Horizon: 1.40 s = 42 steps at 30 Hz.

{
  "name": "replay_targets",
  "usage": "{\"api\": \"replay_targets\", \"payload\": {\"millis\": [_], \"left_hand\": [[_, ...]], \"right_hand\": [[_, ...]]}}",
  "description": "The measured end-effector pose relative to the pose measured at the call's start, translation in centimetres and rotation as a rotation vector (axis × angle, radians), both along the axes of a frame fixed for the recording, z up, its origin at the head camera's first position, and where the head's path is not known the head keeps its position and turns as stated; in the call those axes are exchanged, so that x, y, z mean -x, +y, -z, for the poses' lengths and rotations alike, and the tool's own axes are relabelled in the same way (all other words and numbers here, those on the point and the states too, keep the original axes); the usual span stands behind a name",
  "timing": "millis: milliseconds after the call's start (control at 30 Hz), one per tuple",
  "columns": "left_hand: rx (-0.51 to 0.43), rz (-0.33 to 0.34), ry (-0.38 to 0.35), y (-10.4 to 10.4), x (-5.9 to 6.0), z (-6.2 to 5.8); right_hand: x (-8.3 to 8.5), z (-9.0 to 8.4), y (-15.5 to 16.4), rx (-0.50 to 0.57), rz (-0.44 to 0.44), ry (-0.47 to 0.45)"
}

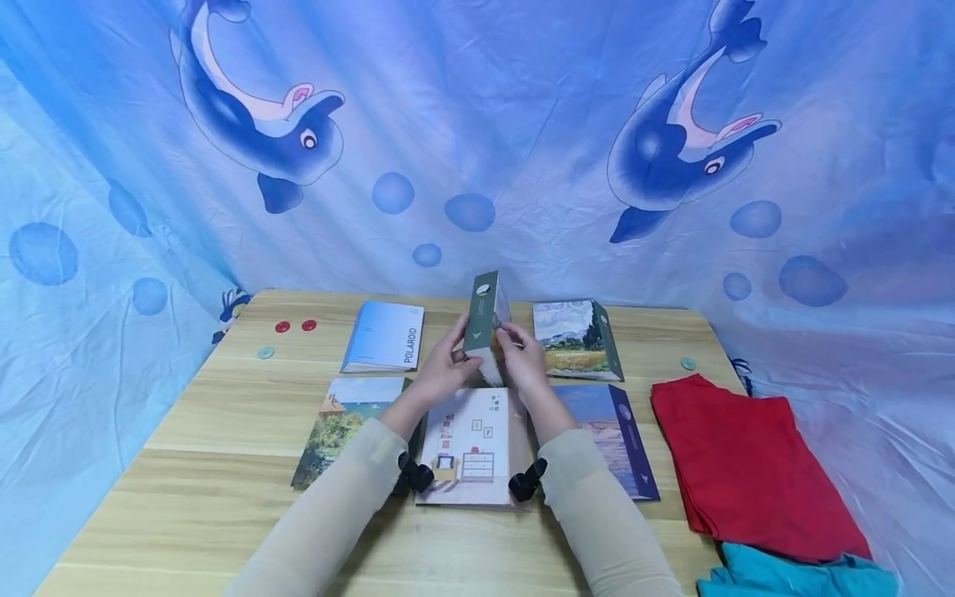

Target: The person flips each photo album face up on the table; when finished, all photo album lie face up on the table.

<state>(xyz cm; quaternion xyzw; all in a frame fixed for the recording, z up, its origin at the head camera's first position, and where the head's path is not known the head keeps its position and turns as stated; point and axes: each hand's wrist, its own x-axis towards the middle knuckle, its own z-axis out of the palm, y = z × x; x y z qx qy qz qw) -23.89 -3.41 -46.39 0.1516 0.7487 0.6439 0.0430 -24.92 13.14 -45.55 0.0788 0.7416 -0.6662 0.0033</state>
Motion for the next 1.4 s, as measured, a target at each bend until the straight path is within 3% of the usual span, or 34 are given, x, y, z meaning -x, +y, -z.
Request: {"api": "replay_targets", "payload": {"millis": [167, 300, 467, 667, 800, 933, 1200, 1400], "left_hand": [[0.034, -0.014, -0.039, -1.2, 0.4, 0.2], [0.039, -0.027, -0.07, -2.1, 0.7, 0.6], [0.151, -0.095, -0.046, -2.7, 1.3, 1.5], [0.228, -0.22, -0.015, -3.0, 1.7, 2.6], [0.181, -0.215, -0.056, -3.0, 1.9, 3.0], [0.119, -0.179, -0.117, -3.1, 1.8, 2.9], [0.188, -0.185, -0.194, -3.5, 1.4, 1.8], [0.168, -0.233, -0.126, -3.8, 1.7, 1.0]], "right_hand": [[0.3, 1.4, 0.2, -0.063, -0.038, -0.05], [0.5, 2.6, 0.3, -0.022, -0.056, -0.096], [1.3, 4.1, 0.7, 0.02, -0.053, -0.086], [1.7, 4.1, 1.2, 0.013, -0.077, -0.074], [1.8, 3.9, 1.6, 0.058, -0.088, -0.087], [1.9, 4.0, 1.8, 0.074, -0.092, -0.092], [1.7, 3.8, 2.5, 0.074, -0.108, -0.042], [1.5, 2.7, 3.5, 0.043, -0.123, 0.005]]}}
